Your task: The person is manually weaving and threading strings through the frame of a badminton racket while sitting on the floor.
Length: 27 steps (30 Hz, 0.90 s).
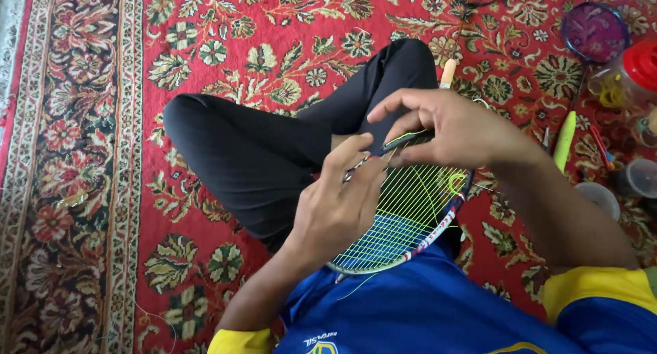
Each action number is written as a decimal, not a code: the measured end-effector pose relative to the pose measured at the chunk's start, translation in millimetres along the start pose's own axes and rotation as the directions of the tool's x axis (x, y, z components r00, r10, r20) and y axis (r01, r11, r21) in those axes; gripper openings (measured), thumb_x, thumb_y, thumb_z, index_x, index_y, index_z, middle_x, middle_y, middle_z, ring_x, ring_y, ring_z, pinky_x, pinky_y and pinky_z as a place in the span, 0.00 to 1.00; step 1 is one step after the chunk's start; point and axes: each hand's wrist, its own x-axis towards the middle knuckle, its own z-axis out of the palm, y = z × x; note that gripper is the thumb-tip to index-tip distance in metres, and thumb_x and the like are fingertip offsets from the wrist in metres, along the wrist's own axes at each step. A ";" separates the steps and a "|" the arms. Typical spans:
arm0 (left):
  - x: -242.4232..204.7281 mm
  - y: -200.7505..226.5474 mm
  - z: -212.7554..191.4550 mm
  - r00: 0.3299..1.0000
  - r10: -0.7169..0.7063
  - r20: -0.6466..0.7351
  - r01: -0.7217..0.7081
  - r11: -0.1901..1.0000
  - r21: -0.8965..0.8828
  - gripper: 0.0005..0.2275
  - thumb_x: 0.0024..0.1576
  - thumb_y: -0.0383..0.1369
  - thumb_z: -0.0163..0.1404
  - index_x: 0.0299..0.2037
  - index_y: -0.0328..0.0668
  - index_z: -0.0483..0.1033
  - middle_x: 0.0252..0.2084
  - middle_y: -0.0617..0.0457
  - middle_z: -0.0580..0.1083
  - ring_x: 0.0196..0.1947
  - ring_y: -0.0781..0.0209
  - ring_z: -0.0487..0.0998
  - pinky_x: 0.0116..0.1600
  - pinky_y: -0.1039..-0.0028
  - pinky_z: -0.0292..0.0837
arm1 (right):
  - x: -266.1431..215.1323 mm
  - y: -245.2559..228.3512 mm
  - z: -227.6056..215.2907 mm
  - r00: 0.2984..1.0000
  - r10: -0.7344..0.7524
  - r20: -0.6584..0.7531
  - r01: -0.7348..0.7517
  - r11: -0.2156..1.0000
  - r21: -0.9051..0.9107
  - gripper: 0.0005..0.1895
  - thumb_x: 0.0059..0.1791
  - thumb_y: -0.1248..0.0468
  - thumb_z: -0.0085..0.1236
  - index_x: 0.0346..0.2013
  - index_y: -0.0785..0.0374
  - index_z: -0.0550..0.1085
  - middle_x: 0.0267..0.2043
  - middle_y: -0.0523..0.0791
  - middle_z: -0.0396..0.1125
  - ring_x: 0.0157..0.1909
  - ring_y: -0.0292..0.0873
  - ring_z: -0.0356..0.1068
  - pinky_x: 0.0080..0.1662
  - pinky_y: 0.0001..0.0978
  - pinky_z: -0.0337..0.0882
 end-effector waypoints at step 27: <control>-49.1 -1.2 -16.6 0.894 -0.435 -0.104 0.287 0.735 -0.614 0.08 0.64 0.29 0.41 0.37 0.34 0.72 0.41 0.44 0.68 0.47 0.43 0.74 0.54 0.55 0.71 | -36.6 21.5 134.5 0.566 -0.542 -0.621 0.295 0.837 -0.462 0.02 0.44 0.68 0.67 0.29 0.62 0.80 0.27 0.46 0.72 0.23 0.45 0.68 0.29 0.35 0.72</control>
